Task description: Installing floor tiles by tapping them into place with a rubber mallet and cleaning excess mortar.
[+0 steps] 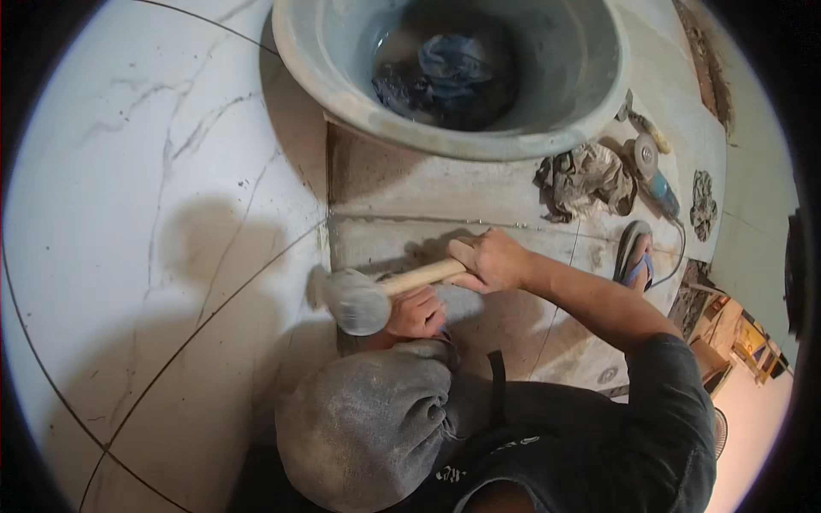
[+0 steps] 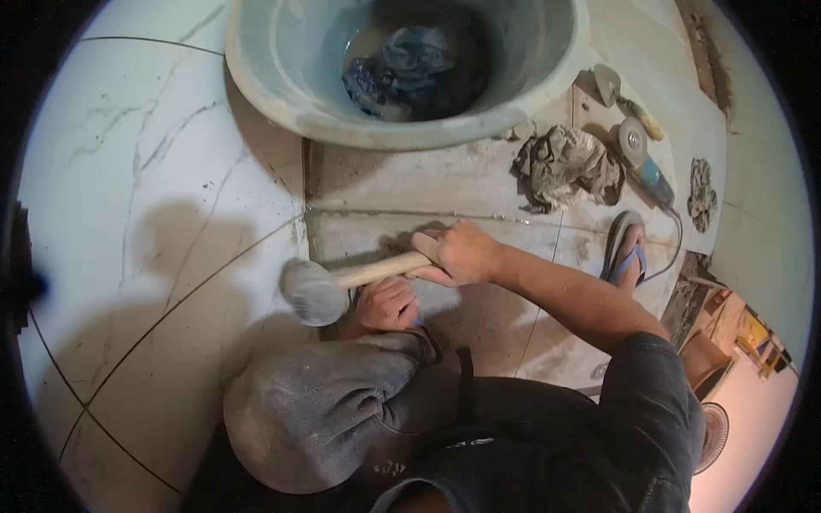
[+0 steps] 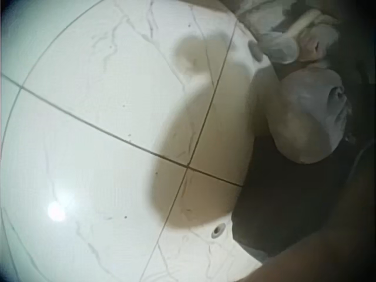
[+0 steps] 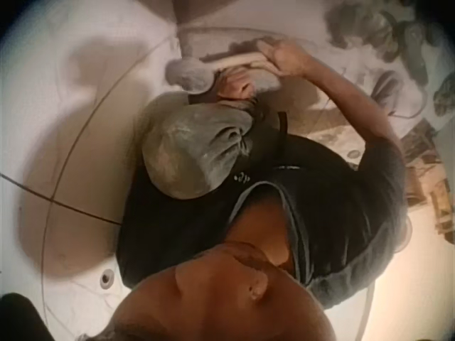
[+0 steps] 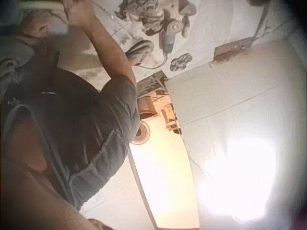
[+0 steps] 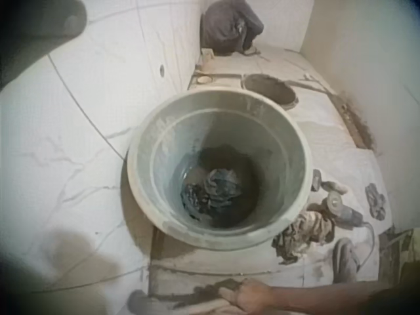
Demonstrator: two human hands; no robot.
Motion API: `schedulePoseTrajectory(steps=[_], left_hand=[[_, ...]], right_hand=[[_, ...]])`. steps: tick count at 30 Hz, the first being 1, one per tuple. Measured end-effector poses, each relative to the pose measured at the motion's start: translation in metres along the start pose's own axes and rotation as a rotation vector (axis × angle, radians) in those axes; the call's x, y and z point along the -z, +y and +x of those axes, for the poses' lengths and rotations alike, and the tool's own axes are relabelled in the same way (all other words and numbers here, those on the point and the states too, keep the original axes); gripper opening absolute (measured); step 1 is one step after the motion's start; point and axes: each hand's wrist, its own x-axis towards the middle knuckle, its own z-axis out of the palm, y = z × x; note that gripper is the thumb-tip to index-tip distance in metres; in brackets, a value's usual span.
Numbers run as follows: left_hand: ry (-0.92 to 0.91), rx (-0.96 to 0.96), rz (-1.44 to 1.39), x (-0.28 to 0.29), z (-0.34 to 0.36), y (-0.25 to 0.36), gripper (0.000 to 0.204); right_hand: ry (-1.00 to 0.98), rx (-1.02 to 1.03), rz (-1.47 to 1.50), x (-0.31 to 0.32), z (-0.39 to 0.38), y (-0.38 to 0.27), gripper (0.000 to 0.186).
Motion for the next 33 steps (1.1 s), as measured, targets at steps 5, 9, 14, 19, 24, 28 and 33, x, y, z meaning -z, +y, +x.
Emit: schedulePoseTrajectory(steps=[5,9,14,19,24,28,33], left_hand=[[0.073,-0.11,0.052,0.003,0.014,-0.003,0.018],[-0.023,-0.031,0.045,-0.002,-0.001,-0.003,0.014],[0.064,-0.113,0.063,0.002,0.013,-0.005,0.018],[0.053,-0.044,0.054,0.002,0.016,-0.003,0.017],[0.026,-0.078,0.038,0.002,0.009,-0.005,0.016],[-0.015,-0.077,0.073,-0.001,0.002,-0.003,0.015],[0.065,-0.116,0.046,0.001,0.007,-0.001,0.015]], right_hand=[[-0.113,-0.243,-0.083,-0.002,-0.002,0.004,0.042],[0.033,0.006,0.026,0.005,0.005,-0.003,0.047],[-0.179,-0.273,-0.118,0.002,0.003,-0.007,0.047],[-0.103,-0.106,0.024,0.0,-0.004,-0.01,0.048],[-0.272,-0.2,-0.074,0.015,0.005,-0.015,0.05],[-0.06,0.054,0.046,0.006,0.0,-0.003,0.049],[-0.063,-0.114,-0.04,0.006,-0.005,-0.007,0.043]])
